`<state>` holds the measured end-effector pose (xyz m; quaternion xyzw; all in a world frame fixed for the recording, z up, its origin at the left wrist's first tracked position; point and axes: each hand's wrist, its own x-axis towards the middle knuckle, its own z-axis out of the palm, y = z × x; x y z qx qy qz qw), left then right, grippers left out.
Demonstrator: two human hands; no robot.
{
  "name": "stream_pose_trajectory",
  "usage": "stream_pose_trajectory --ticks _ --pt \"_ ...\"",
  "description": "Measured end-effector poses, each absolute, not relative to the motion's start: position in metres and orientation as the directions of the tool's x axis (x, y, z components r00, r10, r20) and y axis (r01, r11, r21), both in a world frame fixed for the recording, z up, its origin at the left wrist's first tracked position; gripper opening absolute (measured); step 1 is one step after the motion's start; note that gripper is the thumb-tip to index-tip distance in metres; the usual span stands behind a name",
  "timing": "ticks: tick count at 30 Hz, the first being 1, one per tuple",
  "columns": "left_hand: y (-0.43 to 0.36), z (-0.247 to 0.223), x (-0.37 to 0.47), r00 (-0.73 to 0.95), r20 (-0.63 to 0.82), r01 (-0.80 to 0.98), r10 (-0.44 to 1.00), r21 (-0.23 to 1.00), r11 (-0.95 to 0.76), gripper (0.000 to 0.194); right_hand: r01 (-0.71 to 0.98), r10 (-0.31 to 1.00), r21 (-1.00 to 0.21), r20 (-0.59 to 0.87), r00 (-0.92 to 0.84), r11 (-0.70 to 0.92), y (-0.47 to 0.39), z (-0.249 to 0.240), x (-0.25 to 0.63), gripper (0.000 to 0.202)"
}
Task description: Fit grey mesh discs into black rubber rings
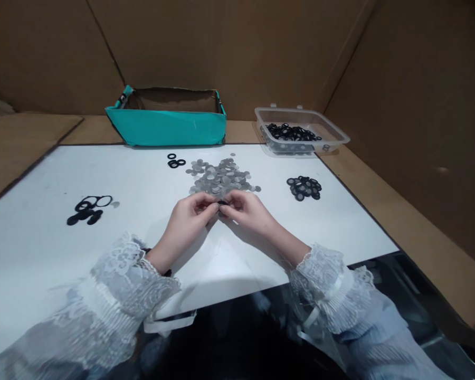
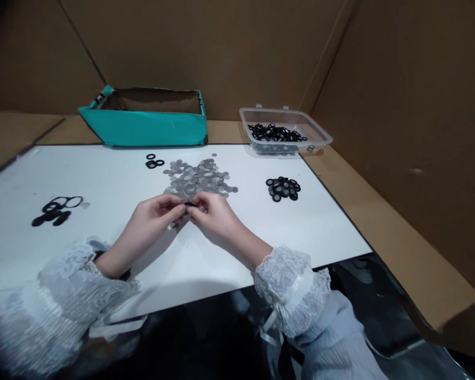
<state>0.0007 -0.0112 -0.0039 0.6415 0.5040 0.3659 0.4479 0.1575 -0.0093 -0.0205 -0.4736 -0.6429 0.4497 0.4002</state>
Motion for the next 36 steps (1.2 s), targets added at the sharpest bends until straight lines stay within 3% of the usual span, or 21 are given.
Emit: stream_pose_trajectory --ticks 5,13,18,23,27,31,36 --pt "-0.0119 -0.0004 -0.0003 0.238 0.033 0.327 0.971 0.938 -0.112 0.018 0.363 0.969 -0.906 0.157 -0.189 0.217 -0.0107 -0.0167 0.1595 0.008" --pt "-0.0169 -0.0017 -0.0003 0.157 0.174 0.415 0.972 0.881 -0.225 0.018 0.146 0.987 -0.976 0.153 -0.055 0.160 -0.0107 -0.0178 0.1544 0.011" --pt "-0.0184 -0.0037 -0.0002 0.120 0.256 0.442 0.959 0.851 -0.283 0.021 0.003 0.975 -1.000 0.005 -0.224 0.005 -0.0086 -0.0154 0.1541 0.011" --pt "-0.0180 0.0001 0.0011 0.166 0.141 0.341 0.976 0.921 -0.191 0.026 -0.031 0.950 -0.995 -0.083 -0.301 -0.097 -0.0077 -0.0120 0.1582 0.013" --pt "-0.0157 0.0020 0.0017 0.178 0.046 0.280 0.983 0.955 -0.095 0.022 0.109 0.964 -0.994 -0.025 -0.265 0.004 -0.0087 -0.0128 0.1590 0.009" --pt "-0.0119 0.0006 -0.0002 0.200 0.005 0.305 0.980 0.950 -0.067 0.017 0.339 0.967 -0.917 0.146 -0.210 0.212 -0.0113 -0.0147 0.1582 0.011" --pt "-0.0140 0.0017 -0.0015 0.159 0.034 0.361 0.987 0.928 -0.090 0.018 0.287 0.974 -0.932 0.201 -0.102 0.222 -0.0135 -0.0144 0.1559 0.011"
